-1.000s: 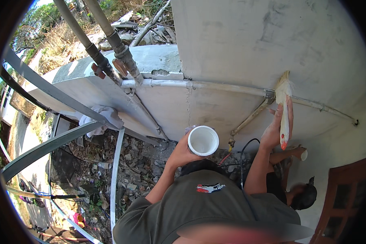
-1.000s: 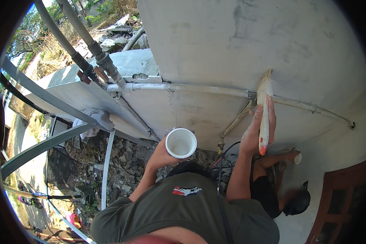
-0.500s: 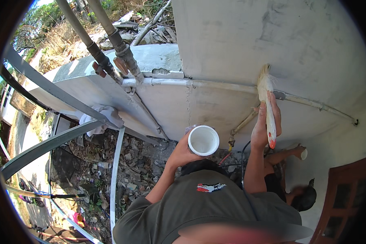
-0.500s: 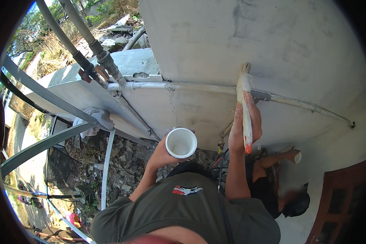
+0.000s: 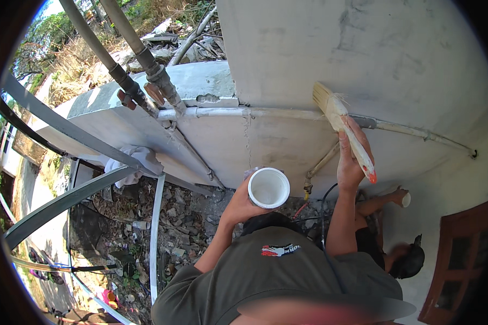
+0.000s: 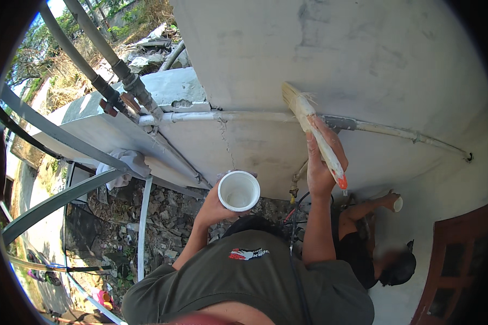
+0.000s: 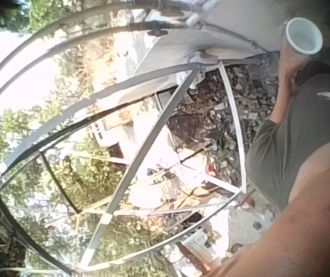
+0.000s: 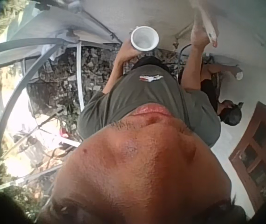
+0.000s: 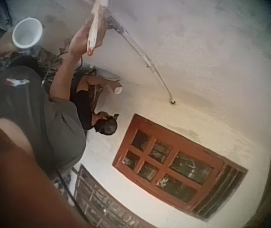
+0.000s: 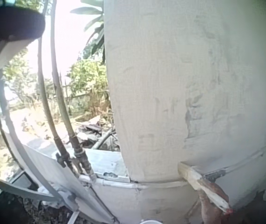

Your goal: Apply white paint to a wall and conduit using a brush.

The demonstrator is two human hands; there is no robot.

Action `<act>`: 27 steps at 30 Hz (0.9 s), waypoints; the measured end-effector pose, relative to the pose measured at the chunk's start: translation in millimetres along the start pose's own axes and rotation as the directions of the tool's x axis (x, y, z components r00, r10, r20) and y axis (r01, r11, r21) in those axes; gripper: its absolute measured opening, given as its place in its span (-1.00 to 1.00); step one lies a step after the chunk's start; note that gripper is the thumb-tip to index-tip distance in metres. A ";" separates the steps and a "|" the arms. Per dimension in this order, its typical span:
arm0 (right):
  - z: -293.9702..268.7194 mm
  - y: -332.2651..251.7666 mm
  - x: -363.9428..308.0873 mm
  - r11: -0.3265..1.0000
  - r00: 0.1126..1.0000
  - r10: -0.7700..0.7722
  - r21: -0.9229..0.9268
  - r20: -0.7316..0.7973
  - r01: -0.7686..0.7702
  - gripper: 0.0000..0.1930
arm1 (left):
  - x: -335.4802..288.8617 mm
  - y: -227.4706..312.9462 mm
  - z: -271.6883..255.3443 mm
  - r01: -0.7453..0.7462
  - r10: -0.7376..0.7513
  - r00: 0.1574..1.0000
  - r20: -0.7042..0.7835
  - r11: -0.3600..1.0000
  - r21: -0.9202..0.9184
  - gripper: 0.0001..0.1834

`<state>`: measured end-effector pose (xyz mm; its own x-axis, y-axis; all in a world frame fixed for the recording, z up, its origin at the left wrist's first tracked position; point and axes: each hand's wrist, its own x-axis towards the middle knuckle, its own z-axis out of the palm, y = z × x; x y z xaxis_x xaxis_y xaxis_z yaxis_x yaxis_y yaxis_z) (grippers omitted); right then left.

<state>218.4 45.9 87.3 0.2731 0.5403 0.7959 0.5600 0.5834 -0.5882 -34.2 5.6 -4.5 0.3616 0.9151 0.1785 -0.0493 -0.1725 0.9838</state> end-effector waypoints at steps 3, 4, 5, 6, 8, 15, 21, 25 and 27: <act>-8.8 5.5 0.4 0.992 0.984 0.129 0.020 -0.120 -0.127 -0.74 | -0.6 -3.6 -1.8 0.012 -0.012 1.000 -0.003 1.000 0.000 -0.16; -12.8 8.8 1.5 0.992 0.984 0.130 0.020 -0.119 -0.128 -0.74 | -1.0 -4.0 -2.1 0.032 -0.032 0.999 -0.004 0.999 -0.019 -0.16; -17.4 12.3 2.7 0.993 0.985 0.115 -0.021 -0.129 -0.118 -0.71 | -0.7 -3.8 -2.1 0.033 -0.033 0.999 -0.005 0.999 -0.018 -0.16; -21.5 15.5 3.8 0.992 0.985 0.100 -0.062 -0.139 -0.109 -0.67 | 0.1 -3.5 -1.8 0.032 -0.032 0.999 0.003 0.999 -0.011 -0.15; -24.4 17.7 5.6 0.990 0.982 0.091 -0.087 -0.166 -0.107 -0.67 | 1.1 -5.1 -2.5 0.033 -0.033 0.999 0.010 0.999 -0.004 -0.15; -41.7 15.1 11.9 0.988 0.954 0.128 -0.051 -0.273 -0.147 -0.66 | 2.7 -4.5 -4.6 0.010 -0.010 1.000 0.024 1.000 0.004 -0.16; -50.4 24.4 10.4 0.941 0.944 -0.121 -0.339 -0.307 0.010 -0.71 | 0.8 -2.9 -6.5 0.033 -0.032 0.999 0.026 0.999 -0.018 -0.16; -52.9 32.0 11.7 0.958 0.915 -0.125 -0.288 -0.385 0.010 -0.72 | 1.6 -1.2 -7.5 0.029 -0.028 0.999 0.040 0.999 -0.033 -0.16; -50.6 34.7 9.6 0.955 0.915 -0.119 -0.297 -0.386 -0.001 -0.71 | 0.8 -5.5 -8.4 0.022 -0.022 0.999 0.035 1.000 -0.022 -0.16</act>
<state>280.1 40.6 81.8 0.4851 0.1905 0.8535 0.7667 0.3768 -0.5198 -41.5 10.3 -9.6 0.3951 0.9052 0.1565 -0.0615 -0.1439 0.9877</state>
